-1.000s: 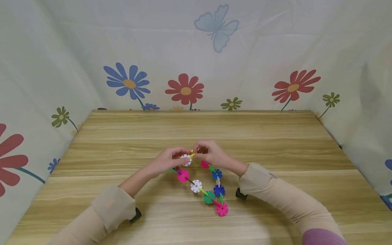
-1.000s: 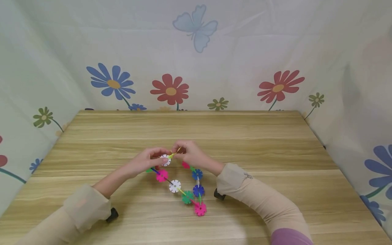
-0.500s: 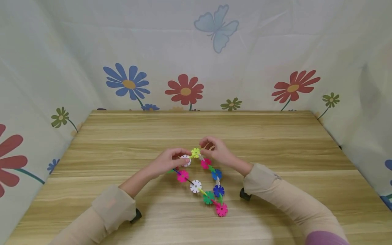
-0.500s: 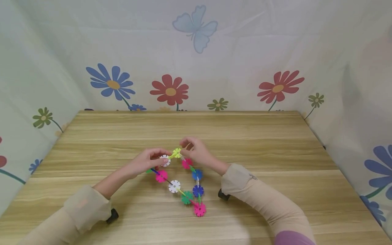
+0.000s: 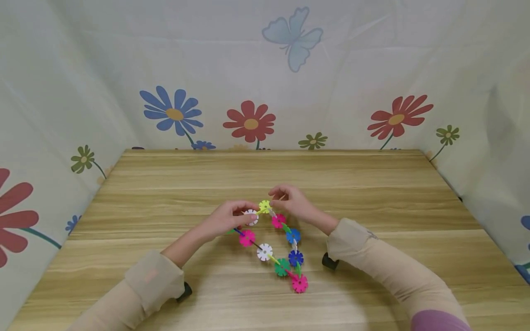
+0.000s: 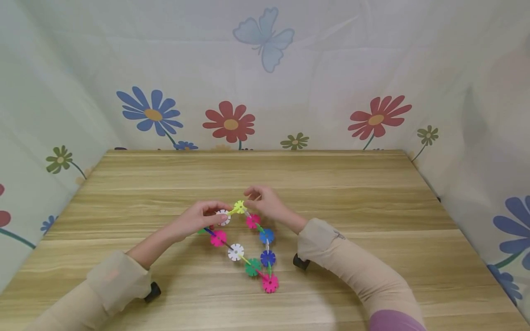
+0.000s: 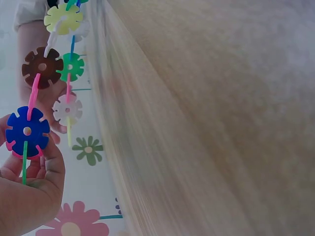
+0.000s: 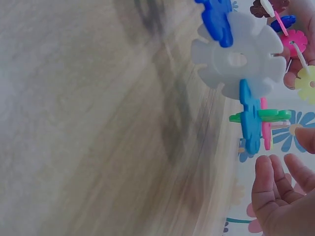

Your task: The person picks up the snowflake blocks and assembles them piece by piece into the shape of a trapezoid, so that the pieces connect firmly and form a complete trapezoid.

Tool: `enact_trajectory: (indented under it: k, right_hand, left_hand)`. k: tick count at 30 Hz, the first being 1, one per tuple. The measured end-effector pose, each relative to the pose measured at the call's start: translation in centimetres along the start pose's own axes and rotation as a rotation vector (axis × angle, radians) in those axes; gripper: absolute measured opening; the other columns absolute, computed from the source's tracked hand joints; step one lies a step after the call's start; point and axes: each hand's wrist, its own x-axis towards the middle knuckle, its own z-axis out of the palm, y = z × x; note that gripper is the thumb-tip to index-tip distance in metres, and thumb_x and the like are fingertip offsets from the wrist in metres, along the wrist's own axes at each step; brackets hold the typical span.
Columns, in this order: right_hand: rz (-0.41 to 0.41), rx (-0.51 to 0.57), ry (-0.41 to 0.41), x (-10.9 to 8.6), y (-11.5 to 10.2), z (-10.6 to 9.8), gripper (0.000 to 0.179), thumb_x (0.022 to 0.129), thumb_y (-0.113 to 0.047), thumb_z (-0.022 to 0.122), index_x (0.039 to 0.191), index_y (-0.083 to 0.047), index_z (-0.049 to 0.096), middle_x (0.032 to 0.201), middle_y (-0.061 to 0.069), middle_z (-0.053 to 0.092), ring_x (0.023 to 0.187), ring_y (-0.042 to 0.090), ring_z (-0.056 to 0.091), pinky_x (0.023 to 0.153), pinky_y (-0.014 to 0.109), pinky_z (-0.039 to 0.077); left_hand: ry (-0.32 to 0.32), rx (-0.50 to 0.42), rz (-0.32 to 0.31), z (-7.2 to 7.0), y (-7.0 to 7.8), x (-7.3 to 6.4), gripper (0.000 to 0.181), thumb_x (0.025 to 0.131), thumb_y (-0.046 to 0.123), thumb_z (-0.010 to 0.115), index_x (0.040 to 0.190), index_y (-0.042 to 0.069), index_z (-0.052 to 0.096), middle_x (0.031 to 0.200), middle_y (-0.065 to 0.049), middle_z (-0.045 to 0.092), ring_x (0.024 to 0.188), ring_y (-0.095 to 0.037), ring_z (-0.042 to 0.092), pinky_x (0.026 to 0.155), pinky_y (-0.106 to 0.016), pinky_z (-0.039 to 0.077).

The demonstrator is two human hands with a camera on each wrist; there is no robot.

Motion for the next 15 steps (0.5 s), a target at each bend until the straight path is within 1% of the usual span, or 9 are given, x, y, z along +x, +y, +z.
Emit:
enact_trajectory:
  k: [5, 10, 15]
  right_hand:
    - [0.047, 0.016, -0.024, 0.3, 0.28, 0.25, 0.03, 0.083, -0.009, 0.058, 0.108, 0.006, 0.056, 0.089, 0.013, 0.057, 0.067, 0.015, 0.051, 0.056, 0.027, 0.046]
    - [0.074, 0.016, -0.035, 0.61, 0.61, 0.52, 0.029, 0.082, -0.012, 0.058, 0.107, 0.004, 0.057, 0.088, 0.013, 0.058, 0.069, 0.015, 0.051, 0.056, 0.023, 0.044]
    - [0.101, 0.016, -0.042, 0.87, 0.86, 0.77, 0.026, 0.083, -0.013, 0.059, 0.105, 0.0, 0.059, 0.086, 0.01, 0.059, 0.069, 0.013, 0.049, 0.056, 0.021, 0.042]
  left_hand:
    - [0.002, 0.001, -0.001, 0.02, -0.04, 0.01, 0.035, 0.086, 0.026, 0.057, 0.113, 0.005, 0.057, 0.104, -0.011, 0.058, 0.086, -0.03, 0.058, 0.073, -0.041, 0.05]
    - [0.001, -0.006, -0.006, 0.03, -0.07, 0.02, 0.034, 0.086, 0.026, 0.057, 0.113, 0.005, 0.057, 0.102, -0.011, 0.058, 0.087, -0.032, 0.058, 0.074, -0.042, 0.05]
    - [-0.001, -0.017, -0.007, 0.01, -0.2, 0.1, 0.034, 0.086, 0.025, 0.057, 0.113, 0.005, 0.057, 0.103, -0.012, 0.058, 0.088, -0.032, 0.058, 0.074, -0.043, 0.05]
